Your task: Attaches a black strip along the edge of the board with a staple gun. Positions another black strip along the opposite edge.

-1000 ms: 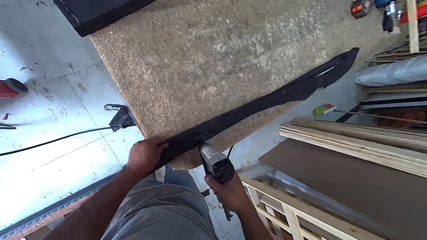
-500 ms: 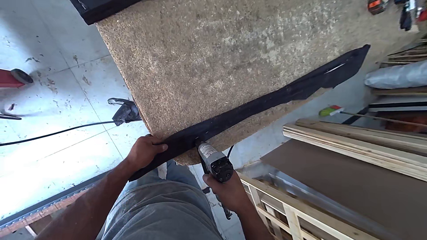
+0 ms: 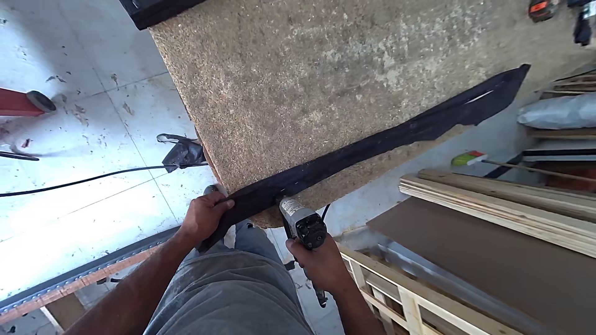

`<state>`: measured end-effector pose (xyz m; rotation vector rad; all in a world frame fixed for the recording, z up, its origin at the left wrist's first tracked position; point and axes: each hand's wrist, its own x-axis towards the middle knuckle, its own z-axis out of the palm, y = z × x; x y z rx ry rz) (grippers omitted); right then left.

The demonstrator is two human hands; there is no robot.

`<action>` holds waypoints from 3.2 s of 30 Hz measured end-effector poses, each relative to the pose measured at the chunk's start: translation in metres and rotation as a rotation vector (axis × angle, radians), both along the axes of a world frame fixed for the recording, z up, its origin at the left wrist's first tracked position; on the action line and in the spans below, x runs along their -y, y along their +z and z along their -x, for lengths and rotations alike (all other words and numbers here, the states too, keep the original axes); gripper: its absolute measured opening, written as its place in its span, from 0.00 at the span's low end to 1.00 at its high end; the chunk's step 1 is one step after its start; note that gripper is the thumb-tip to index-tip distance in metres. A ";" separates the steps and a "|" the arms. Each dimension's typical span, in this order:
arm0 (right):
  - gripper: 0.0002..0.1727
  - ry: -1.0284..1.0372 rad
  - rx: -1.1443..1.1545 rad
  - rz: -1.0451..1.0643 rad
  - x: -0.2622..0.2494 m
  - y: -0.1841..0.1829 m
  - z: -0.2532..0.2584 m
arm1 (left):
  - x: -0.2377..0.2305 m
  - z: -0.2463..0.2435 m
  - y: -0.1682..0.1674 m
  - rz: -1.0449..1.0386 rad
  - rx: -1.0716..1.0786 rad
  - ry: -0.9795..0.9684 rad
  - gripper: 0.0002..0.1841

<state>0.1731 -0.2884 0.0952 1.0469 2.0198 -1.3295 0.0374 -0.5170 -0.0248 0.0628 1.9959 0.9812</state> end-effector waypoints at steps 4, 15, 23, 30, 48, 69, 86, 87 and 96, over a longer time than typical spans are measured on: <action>0.10 -0.007 0.007 -0.009 0.002 0.000 0.001 | 0.009 0.005 0.004 0.036 -0.197 -0.138 0.15; 0.10 -0.025 0.004 -0.010 0.003 0.000 -0.001 | 0.015 0.024 0.005 -0.135 0.358 0.083 0.12; 0.11 -0.028 -0.001 -0.013 0.003 -0.002 -0.001 | 0.017 0.014 0.011 0.038 -0.112 -0.013 0.11; 0.11 -0.002 0.007 -0.035 0.004 -0.003 -0.004 | 0.020 -0.008 0.052 -0.209 -0.530 -0.254 0.06; 0.21 0.051 -0.102 -0.136 0.015 -0.005 -0.021 | -0.008 -0.064 0.038 -0.067 -0.829 -0.251 0.05; 0.16 0.028 -0.035 -0.100 0.011 0.001 -0.008 | -0.002 -0.060 0.022 -0.218 -0.611 0.104 0.14; 0.19 0.075 0.006 -0.098 0.009 0.001 -0.014 | -0.013 -0.060 0.021 -0.082 -0.316 0.269 0.07; 0.19 0.070 0.009 -0.097 0.009 0.001 -0.015 | -0.015 -0.056 0.024 -0.054 -0.176 0.334 0.05; 0.16 0.040 0.016 -0.066 0.007 0.001 -0.011 | -0.008 -0.035 0.013 -0.228 0.438 0.749 0.07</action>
